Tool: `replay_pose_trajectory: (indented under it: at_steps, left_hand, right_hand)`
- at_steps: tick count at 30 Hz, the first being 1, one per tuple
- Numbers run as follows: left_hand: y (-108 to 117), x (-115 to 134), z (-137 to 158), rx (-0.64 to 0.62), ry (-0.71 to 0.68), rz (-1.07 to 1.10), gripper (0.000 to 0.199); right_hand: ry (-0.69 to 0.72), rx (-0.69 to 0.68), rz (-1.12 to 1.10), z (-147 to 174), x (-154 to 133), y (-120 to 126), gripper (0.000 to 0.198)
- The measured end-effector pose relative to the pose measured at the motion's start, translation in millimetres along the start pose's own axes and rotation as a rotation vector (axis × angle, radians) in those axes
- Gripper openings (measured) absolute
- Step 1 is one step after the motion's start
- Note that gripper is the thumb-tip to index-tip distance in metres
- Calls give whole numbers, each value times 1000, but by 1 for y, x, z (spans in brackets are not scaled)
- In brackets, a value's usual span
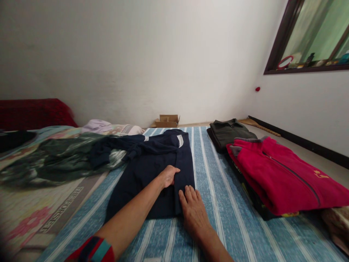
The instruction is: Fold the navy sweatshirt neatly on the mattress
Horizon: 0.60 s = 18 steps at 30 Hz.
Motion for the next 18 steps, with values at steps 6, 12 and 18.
replay_pose_trajectory:
  at_steps: [6, 12, 18]
  left_hand:
    - [1, 3, -9, 8, -57, 18, 9]
    - [6, 19, -31, 146, -228, -34, 13]
    - [12, 31, -43, 291, -405, -200, 36]
  right_hand:
    - [-22, -33, 49, 0, -1, -3, 60]
    - [-45, -81, 68, 0, -2, -4, 61]
    - [-43, -116, 37, -2, -3, 1, 65]
Point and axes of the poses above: each hand's wrist, its own z-axis away from the middle knuckle, its own y-axis out of the back of the hand, x = y × z, the point moved 5 cm from there along -z, towards the middle knuckle, and after that the axes turned 5 degrees about x, right-handed, at the moved point
